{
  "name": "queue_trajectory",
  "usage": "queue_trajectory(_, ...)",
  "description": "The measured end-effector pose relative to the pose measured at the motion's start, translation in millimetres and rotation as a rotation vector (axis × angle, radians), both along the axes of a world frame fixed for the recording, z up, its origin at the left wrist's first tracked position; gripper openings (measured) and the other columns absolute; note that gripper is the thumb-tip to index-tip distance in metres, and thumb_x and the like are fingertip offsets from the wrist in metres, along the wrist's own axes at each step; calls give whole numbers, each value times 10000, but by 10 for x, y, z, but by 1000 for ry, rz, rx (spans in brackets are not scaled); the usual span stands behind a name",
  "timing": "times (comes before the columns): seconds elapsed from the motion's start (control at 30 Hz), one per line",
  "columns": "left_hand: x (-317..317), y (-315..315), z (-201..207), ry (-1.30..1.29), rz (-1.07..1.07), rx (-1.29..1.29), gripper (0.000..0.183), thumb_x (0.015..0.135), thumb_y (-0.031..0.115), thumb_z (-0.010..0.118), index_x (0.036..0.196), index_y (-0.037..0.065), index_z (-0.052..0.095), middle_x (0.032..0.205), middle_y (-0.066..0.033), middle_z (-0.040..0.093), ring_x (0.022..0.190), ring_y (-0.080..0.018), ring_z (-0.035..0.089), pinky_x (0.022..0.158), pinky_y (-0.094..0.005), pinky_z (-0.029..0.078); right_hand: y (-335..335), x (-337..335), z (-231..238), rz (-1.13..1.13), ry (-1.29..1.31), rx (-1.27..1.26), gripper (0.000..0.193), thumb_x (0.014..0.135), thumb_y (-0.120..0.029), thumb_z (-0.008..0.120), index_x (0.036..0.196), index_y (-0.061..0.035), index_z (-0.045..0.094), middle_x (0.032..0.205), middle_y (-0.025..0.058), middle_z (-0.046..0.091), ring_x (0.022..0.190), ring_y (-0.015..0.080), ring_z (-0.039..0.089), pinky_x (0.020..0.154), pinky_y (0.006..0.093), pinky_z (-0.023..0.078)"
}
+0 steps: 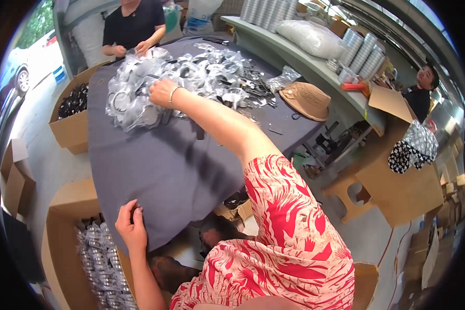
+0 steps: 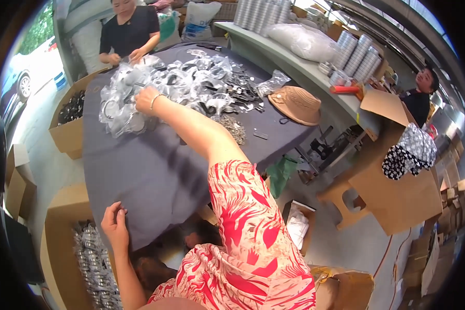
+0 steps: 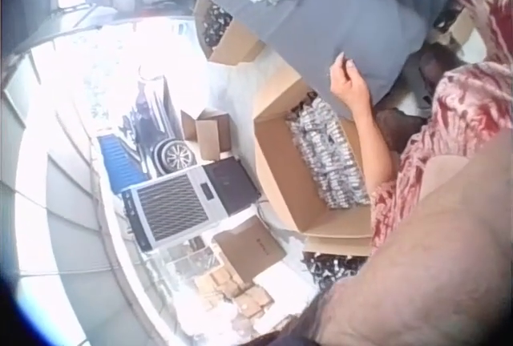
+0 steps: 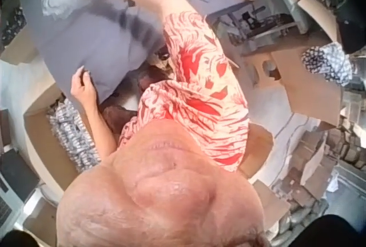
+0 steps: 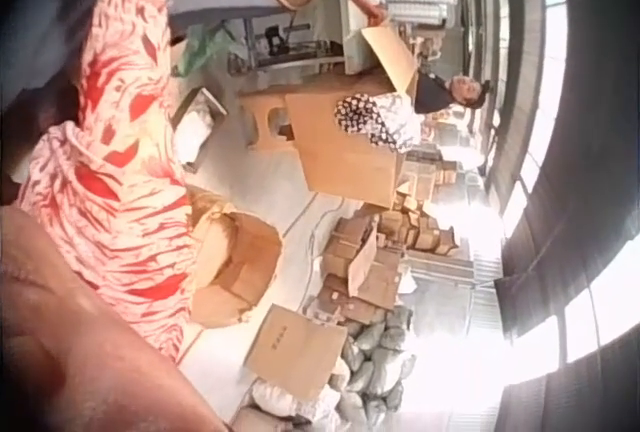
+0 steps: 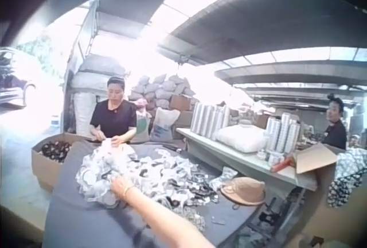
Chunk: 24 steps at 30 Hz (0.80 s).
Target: The person packs small metal clamps and small fasteners into plastic bags by hand, then places the filled bags into a large cardboard box.
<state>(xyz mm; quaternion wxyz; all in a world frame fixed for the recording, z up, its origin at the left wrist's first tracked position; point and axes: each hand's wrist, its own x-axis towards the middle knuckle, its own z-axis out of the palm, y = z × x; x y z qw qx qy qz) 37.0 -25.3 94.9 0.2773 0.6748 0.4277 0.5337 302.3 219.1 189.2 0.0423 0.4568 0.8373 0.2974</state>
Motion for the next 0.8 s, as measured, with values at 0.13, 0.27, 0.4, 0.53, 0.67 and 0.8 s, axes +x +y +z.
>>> queue_trajectory(0.13,-36,-38,54,96,42,39,157,779,-45,495,914,-23,574,752,-85,562,681,-153,562,623,-260,449,-186,104,339,9,149,-74,211,652,-285,665,786,-124,643,868,39,621,874,240,575,669,358,474)
queue_trajectory(0.27,-141,-61,-33,126,111,55,134,777,-21,514,892,-16,582,753,-110,570,688,-202,570,638,-283,450,-183,-30,419,89,667,-305,298,636,-305,674,797,-57,639,780,103,637,755,265,602,681,379,471)
queue_trajectory(0.4,-48,49,4,181,128,110,146,767,25,550,903,3,600,796,-139,593,715,-247,585,657,-300,452,-768,95,578,15,1141,-673,292,804,-296,608,772,-8,575,638,14,542,590,83,511,509,259,418)
queue_trajectory(0.53,19,109,41,85,141,97,149,764,23,564,906,16,606,757,-98,601,681,-186,588,618,-276,456,-1331,-48,334,31,1534,-1040,165,837,-208,589,813,-45,579,632,-38,500,525,42,455,444,193,333)
queue_trajectory(0.67,125,54,121,-8,262,142,199,776,16,564,973,30,592,836,-97,596,704,-182,585,633,-264,464,-1630,-405,-320,8,1402,-918,188,824,-200,604,817,-15,571,645,-15,528,521,56,482,451,211,395)
queue_trajectory(0.8,390,77,280,93,297,429,203,789,40,553,989,26,586,909,-117,590,848,-258,569,744,-332,464,-1981,-687,-682,145,1150,-617,250,700,-179,646,787,33,546,723,209,588,694,348,582,631,395,454)
